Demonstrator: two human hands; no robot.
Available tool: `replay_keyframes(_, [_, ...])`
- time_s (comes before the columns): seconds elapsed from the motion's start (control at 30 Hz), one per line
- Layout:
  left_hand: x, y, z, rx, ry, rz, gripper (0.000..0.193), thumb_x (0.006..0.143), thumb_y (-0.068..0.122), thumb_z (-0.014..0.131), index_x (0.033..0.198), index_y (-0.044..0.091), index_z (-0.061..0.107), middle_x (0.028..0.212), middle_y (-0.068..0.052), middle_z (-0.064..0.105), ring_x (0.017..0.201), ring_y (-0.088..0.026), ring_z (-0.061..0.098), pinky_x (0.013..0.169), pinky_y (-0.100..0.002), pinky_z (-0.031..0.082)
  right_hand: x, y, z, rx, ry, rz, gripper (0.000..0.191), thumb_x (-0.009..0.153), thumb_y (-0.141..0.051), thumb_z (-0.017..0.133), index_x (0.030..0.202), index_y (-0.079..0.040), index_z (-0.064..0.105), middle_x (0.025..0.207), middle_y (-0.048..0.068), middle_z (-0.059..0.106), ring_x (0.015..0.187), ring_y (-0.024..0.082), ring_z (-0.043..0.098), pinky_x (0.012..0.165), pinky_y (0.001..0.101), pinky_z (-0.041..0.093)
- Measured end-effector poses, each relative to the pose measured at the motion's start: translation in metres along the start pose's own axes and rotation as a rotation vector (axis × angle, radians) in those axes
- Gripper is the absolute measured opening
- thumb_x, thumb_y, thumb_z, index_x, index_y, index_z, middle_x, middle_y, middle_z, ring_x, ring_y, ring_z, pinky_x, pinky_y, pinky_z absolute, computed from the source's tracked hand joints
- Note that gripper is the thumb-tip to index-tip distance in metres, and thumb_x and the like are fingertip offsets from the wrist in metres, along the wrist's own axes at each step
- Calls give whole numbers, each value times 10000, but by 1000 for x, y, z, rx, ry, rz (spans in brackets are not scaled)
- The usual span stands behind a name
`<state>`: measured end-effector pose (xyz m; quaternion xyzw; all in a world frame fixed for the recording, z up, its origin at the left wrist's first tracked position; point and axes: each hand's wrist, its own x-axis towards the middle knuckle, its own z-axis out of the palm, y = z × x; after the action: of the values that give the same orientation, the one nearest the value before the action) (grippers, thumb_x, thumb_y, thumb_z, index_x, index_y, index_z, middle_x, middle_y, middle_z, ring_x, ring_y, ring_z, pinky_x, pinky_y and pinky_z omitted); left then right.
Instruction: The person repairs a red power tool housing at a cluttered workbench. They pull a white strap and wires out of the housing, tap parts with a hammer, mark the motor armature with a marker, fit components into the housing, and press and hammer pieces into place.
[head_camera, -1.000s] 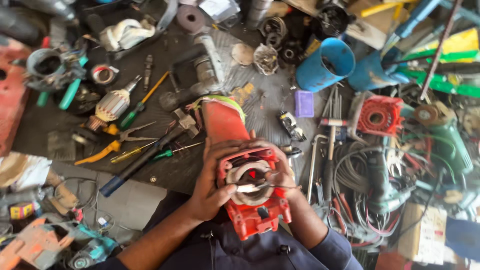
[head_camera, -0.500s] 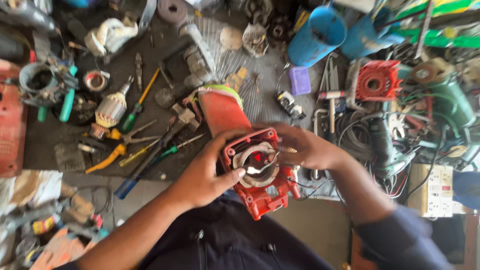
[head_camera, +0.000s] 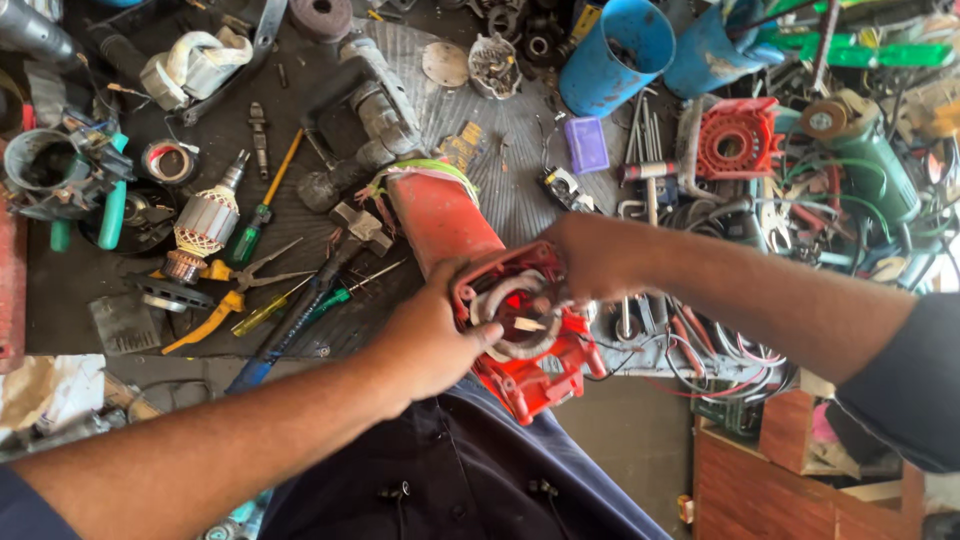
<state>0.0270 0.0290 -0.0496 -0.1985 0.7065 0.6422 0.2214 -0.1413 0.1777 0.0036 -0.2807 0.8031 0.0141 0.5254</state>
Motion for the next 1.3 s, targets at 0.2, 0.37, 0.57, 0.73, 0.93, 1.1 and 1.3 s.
replay_keyframes(0.2, [0,8,-3,119,29,-153,707,840,227,766,1423,267,367,1151,-146,735,1113,-383,686,936,-477,538,-6,-21,-5,70,12,176,479,799,-288,863,1238,-216,686,699,143,714,568,231,641,601,446,537])
replay_keyframes(0.37, [-2,19,-8,95,37,-160,709,836,219,770,1419,267,370,1136,-157,740,1105,-397,679,936,-482,538,-1,-17,-3,46,68,111,476,778,-324,886,1167,-141,682,764,124,739,584,242,685,591,401,534])
replay_keyframes(0.57, [0,32,-9,93,43,-239,754,839,195,763,1455,325,347,1133,-164,726,1111,-399,672,929,-476,543,1,-9,-3,119,129,-15,488,743,-300,888,1178,-152,724,774,86,721,524,227,682,528,401,532])
replay_keyframes(0.73, [3,40,-8,92,62,-310,774,815,171,766,1454,324,359,1086,-162,740,1079,-383,692,915,-469,552,-2,-18,-10,237,9,155,461,773,-314,876,1174,-147,721,677,103,700,432,210,610,456,418,483])
replay_keyframes(0.93, [3,40,1,115,140,-288,691,799,170,772,1395,293,444,1051,-159,745,1062,-388,694,912,-484,548,-2,-18,-7,142,70,109,397,779,-275,837,1123,-123,711,578,113,682,429,179,634,458,387,511])
replay_keyframes(1.1, [5,19,8,153,184,-147,649,789,189,793,1355,210,475,1087,-167,742,1079,-382,696,920,-466,555,-3,-12,-1,77,148,3,435,710,-297,897,1099,-147,772,627,84,711,521,151,610,564,380,524])
replay_keyframes(1.3, [1,-20,2,42,129,345,696,799,206,811,1417,167,494,1251,-144,731,1150,-275,722,937,-384,550,-2,21,20,204,260,-224,424,761,-275,854,1121,-70,765,803,62,798,697,81,654,661,316,547])
